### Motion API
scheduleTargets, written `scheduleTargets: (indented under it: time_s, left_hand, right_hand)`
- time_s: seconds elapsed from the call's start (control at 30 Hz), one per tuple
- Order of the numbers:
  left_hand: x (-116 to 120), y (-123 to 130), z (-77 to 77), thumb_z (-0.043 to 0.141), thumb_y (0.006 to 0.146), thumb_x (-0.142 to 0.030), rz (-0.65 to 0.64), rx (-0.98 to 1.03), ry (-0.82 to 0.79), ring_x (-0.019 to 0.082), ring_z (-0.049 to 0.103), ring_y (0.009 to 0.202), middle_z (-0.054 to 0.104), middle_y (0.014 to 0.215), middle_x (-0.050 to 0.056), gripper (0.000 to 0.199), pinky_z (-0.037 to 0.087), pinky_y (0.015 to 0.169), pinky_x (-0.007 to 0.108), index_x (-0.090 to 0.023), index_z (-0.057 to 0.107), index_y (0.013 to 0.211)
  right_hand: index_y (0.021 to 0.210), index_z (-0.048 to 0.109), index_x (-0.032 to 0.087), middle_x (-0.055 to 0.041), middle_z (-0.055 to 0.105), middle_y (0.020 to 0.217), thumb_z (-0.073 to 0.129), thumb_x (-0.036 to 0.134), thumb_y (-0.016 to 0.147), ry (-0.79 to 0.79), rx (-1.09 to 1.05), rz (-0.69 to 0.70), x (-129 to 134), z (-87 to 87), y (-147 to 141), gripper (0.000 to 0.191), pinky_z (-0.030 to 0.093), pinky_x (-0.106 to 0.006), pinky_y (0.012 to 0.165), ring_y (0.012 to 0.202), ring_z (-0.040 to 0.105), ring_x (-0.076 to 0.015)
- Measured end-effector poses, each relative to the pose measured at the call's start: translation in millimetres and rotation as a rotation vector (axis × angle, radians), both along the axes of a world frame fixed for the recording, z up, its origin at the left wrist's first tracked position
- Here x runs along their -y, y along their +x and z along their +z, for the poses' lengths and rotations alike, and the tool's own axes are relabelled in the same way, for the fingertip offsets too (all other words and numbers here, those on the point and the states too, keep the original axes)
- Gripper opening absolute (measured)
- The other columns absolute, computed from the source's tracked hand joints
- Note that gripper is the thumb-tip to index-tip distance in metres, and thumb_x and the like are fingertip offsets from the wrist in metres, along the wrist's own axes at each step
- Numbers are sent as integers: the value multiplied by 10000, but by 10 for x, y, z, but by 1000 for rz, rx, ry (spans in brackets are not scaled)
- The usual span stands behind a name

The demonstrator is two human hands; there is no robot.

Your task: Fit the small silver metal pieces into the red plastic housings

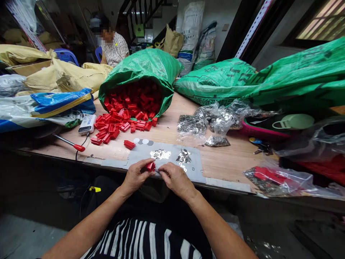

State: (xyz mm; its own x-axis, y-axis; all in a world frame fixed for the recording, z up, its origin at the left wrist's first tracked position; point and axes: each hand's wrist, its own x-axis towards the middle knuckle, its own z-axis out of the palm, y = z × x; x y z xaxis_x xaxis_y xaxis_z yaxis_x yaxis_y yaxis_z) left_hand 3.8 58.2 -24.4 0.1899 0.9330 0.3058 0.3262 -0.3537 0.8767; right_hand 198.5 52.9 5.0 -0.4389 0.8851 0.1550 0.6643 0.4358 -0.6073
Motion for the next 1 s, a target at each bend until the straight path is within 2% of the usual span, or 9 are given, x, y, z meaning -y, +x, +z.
scheduleTargets:
  time_s: [0.37, 0.57, 0.67, 0.87, 1.0]
  left_hand:
    - [2, 26, 38, 713, 710, -162, 31, -44, -30, 198, 668, 953, 724, 1036, 43, 352, 506, 883, 315, -224, 676, 1055]
    - [11, 35, 25, 710, 709, -191, 49, -30, -45, 190, 665, 889, 728, 976, 27, 331, 509, 841, 317, -233, 668, 1035]
    - [46, 38, 39, 707, 707, -204, 58, 1, -53, 184, 653, 874, 719, 954, 23, 316, 501, 830, 310, -223, 658, 1018]
    - [166, 27, 128, 726, 702, -239, 77, 107, -103, 155, 625, 780, 679, 865, -3, 276, 486, 761, 272, -217, 615, 953]
    - [221, 26, 239, 745, 691, -225, 89, 266, -174, 140, 610, 793, 656, 867, -8, 272, 462, 766, 251, -209, 591, 915]
  right_hand:
    - [930, 681, 193, -53, 658, 876, 535, 139, 873, -61, 83, -61, 16, 59, -98, 166, 480, -296, 773, 831, 622, -176]
    - [907, 640, 188, -57, 626, 874, 506, 140, 884, 3, 147, -146, 99, 13, -218, 145, 473, -301, 749, 805, 604, -181]
    - [961, 629, 197, -57, 625, 910, 496, 148, 892, -30, 90, -119, 115, 15, -188, 157, 476, -313, 780, 844, 605, -185]
    - [1048, 574, 212, -76, 617, 986, 409, 226, 946, -33, -158, -73, 171, 61, -51, 195, 462, -343, 837, 930, 585, -198]
    - [1064, 476, 215, -26, 614, 854, 350, 267, 971, -193, -205, -37, 240, 90, -5, 165, 457, -306, 739, 766, 578, -162]
